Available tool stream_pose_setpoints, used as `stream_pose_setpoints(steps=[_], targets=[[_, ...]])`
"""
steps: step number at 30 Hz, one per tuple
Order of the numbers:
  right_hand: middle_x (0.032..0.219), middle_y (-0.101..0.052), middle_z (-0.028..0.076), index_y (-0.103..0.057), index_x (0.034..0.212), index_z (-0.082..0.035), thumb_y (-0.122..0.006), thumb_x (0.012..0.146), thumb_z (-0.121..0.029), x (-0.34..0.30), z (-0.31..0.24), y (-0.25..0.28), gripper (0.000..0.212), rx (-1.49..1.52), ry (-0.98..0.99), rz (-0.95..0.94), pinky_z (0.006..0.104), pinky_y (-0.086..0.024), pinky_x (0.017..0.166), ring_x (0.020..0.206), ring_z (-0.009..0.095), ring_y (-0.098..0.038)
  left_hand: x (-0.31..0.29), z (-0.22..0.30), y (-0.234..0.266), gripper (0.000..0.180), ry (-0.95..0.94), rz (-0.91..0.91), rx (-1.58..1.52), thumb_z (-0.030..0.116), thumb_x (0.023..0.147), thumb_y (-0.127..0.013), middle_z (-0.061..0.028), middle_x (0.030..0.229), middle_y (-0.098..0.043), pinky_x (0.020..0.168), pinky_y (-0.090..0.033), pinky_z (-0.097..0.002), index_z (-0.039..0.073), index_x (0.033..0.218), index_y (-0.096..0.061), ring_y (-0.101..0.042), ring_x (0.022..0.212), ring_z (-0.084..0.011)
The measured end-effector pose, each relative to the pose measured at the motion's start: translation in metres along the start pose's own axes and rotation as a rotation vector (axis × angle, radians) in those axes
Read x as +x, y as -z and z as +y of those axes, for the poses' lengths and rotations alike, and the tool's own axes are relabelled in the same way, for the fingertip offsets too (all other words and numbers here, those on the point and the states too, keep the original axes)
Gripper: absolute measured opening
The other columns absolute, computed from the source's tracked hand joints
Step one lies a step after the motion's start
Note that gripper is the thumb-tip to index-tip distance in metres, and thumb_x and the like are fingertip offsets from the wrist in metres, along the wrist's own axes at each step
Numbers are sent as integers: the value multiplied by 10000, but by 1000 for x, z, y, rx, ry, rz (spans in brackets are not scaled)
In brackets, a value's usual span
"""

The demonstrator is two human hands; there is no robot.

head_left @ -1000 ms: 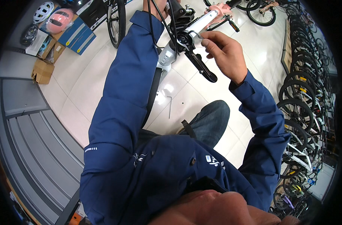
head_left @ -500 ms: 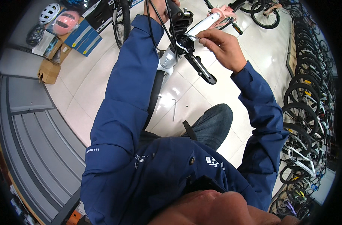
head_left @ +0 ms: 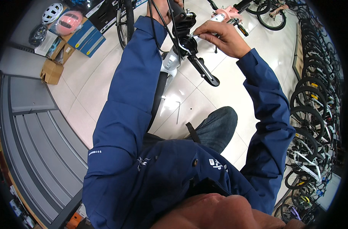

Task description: The person assembles a bicycle by attaching the handlebar, tightening bolts, routing cables, and applying tape to the frame. They use an Allen key and other hand tools to secure components and adjust the handlebar position.

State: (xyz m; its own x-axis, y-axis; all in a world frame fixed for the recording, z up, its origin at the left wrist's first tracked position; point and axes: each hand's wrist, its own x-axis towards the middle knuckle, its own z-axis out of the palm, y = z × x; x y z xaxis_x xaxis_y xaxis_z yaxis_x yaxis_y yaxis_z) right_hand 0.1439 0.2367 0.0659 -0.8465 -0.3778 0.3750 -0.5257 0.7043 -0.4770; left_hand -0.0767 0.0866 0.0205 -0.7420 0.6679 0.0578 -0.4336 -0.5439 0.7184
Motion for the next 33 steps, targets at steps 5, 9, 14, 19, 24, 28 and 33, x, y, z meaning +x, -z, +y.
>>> stream_pose_setpoints(steps=[5,9,14,19,24,28,33], targets=[[815,-679,152,-679,1053,-23,-488,1098,-391,-6,9,-2,417,-221,-172,-127,379,-525,720,762,295,-662,-4,1,-2,253,-12,-10,13,284,1002,-556,-68,720,-590,601,-540,-365,82,849,-566,-609,633,-230],[660,-589,166,-658,919,-35,-418,1113,-455,-13,11,-14,521,-326,-179,-60,439,-478,632,624,349,-593,-1,-1,0,303,-50,-39,52,312,1013,-533,-78,703,-585,597,-543,-367,77,823,-564,-616,634,-243],[644,-597,169,-693,903,-45,-432,1108,-449,-21,2,-27,523,-377,-293,6,445,-482,603,596,368,-590,10,-8,-2,248,-30,16,-78,260,971,-573,-62,676,-561,585,-523,-360,89,794,-545,-597,616,-233],[650,-616,168,-724,935,-54,-448,1093,-482,-27,-14,-36,533,-411,-413,73,471,-491,607,608,385,-604,9,-6,-3,249,-11,29,-13,266,969,-575,-66,680,-562,576,-523,-385,94,792,-546,-604,621,-239],[628,-633,181,-741,843,-44,-412,1092,-532,-33,-38,-44,639,-413,-541,133,477,-523,631,595,402,-609,9,-8,-4,251,-40,7,-52,275,981,-583,-72,692,-576,569,-522,-376,85,818,-559,-608,619,-238],[604,-624,205,-741,777,-15,-360,1088,-597,-29,-60,-42,762,-374,-730,41,482,-544,641,571,395,-630,15,-12,-2,238,-41,23,-84,256,988,-598,-74,698,-582,570,-521,-365,79,832,-567,-606,614,-231],[678,-654,241,-741,860,35,-366,1066,-640,-20,-83,-42,799,-268,-931,-19,469,-553,735,677,414,-659,19,-16,0,230,-106,-129,-178,241,994,-599,-69,695,-581,574,-525,-350,81,831,-575,-606,614,-225]])
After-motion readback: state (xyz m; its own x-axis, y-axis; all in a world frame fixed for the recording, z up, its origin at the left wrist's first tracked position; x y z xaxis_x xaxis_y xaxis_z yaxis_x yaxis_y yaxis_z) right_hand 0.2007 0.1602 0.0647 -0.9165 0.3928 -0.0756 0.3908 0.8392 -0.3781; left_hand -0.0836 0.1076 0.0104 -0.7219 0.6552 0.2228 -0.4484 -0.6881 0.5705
